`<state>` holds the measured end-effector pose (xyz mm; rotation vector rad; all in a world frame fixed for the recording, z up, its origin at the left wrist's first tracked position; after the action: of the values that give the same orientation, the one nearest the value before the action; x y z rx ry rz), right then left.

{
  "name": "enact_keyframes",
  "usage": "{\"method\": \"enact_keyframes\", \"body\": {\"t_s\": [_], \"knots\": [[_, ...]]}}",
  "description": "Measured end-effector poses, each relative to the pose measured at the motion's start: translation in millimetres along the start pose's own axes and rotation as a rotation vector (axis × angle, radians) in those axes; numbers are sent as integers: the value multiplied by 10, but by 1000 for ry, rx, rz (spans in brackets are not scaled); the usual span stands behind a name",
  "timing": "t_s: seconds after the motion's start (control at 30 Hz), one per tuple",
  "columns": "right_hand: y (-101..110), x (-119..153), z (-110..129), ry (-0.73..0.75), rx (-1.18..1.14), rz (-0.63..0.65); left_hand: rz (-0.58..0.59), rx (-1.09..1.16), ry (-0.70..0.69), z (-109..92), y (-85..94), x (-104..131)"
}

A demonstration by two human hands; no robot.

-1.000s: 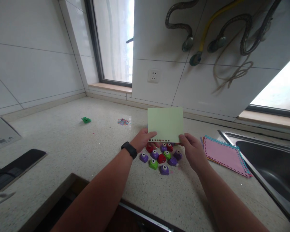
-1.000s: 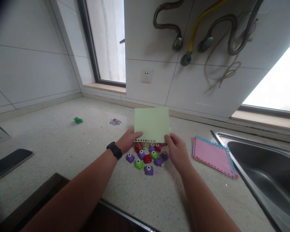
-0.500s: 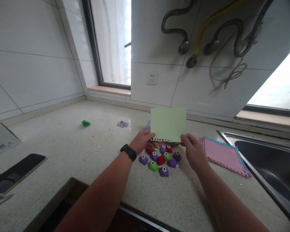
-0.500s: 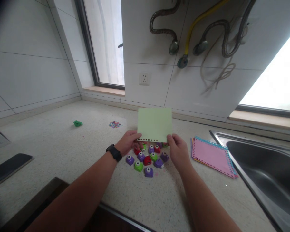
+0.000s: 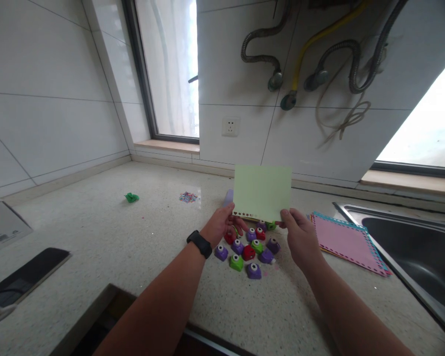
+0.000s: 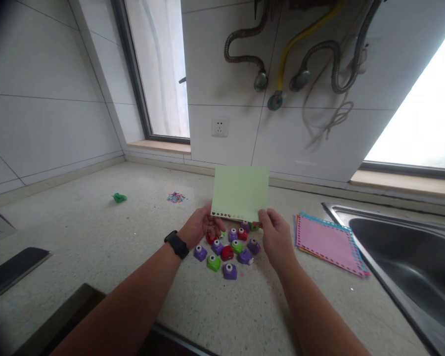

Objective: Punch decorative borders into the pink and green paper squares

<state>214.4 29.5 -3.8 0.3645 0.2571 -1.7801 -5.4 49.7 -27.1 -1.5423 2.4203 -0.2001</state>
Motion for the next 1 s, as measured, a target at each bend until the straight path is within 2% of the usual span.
{"method": "enact_keyframes", "body": {"t_s": [0.1, 0.23, 0.37, 0.63, 0.83, 1.0], "knots": [[-23, 13, 20, -9, -35, -1, 19, -108, -45, -56, -53, 45], [-52, 39, 41, 9, -42, 26, 74, -371, -59, -102, -136, 105], [-79, 74, 103, 14, -45, 55, 52, -491, -77, -97, -176, 122], [-120, 123, 170, 65, -10, 150, 26, -563, -85, -156, -196, 158], [-150, 103, 104, 50, -28, 212, -67, -430, -43, -91, -171, 146], [-120, 60, 18, 28, 57, 207, -96, -403, -100, -98, -159, 118]]}}
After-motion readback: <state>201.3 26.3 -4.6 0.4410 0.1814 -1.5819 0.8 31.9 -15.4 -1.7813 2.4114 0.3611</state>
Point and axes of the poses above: each hand's wrist, its own x-axis away from the middle knuckle, its own y-axis out of the back of the hand, z = x × y, the point moved 2 cm from there along -x, towards the middle knuckle, and after that the axes turned 4 degrees about -x, right-handed, at the moved point
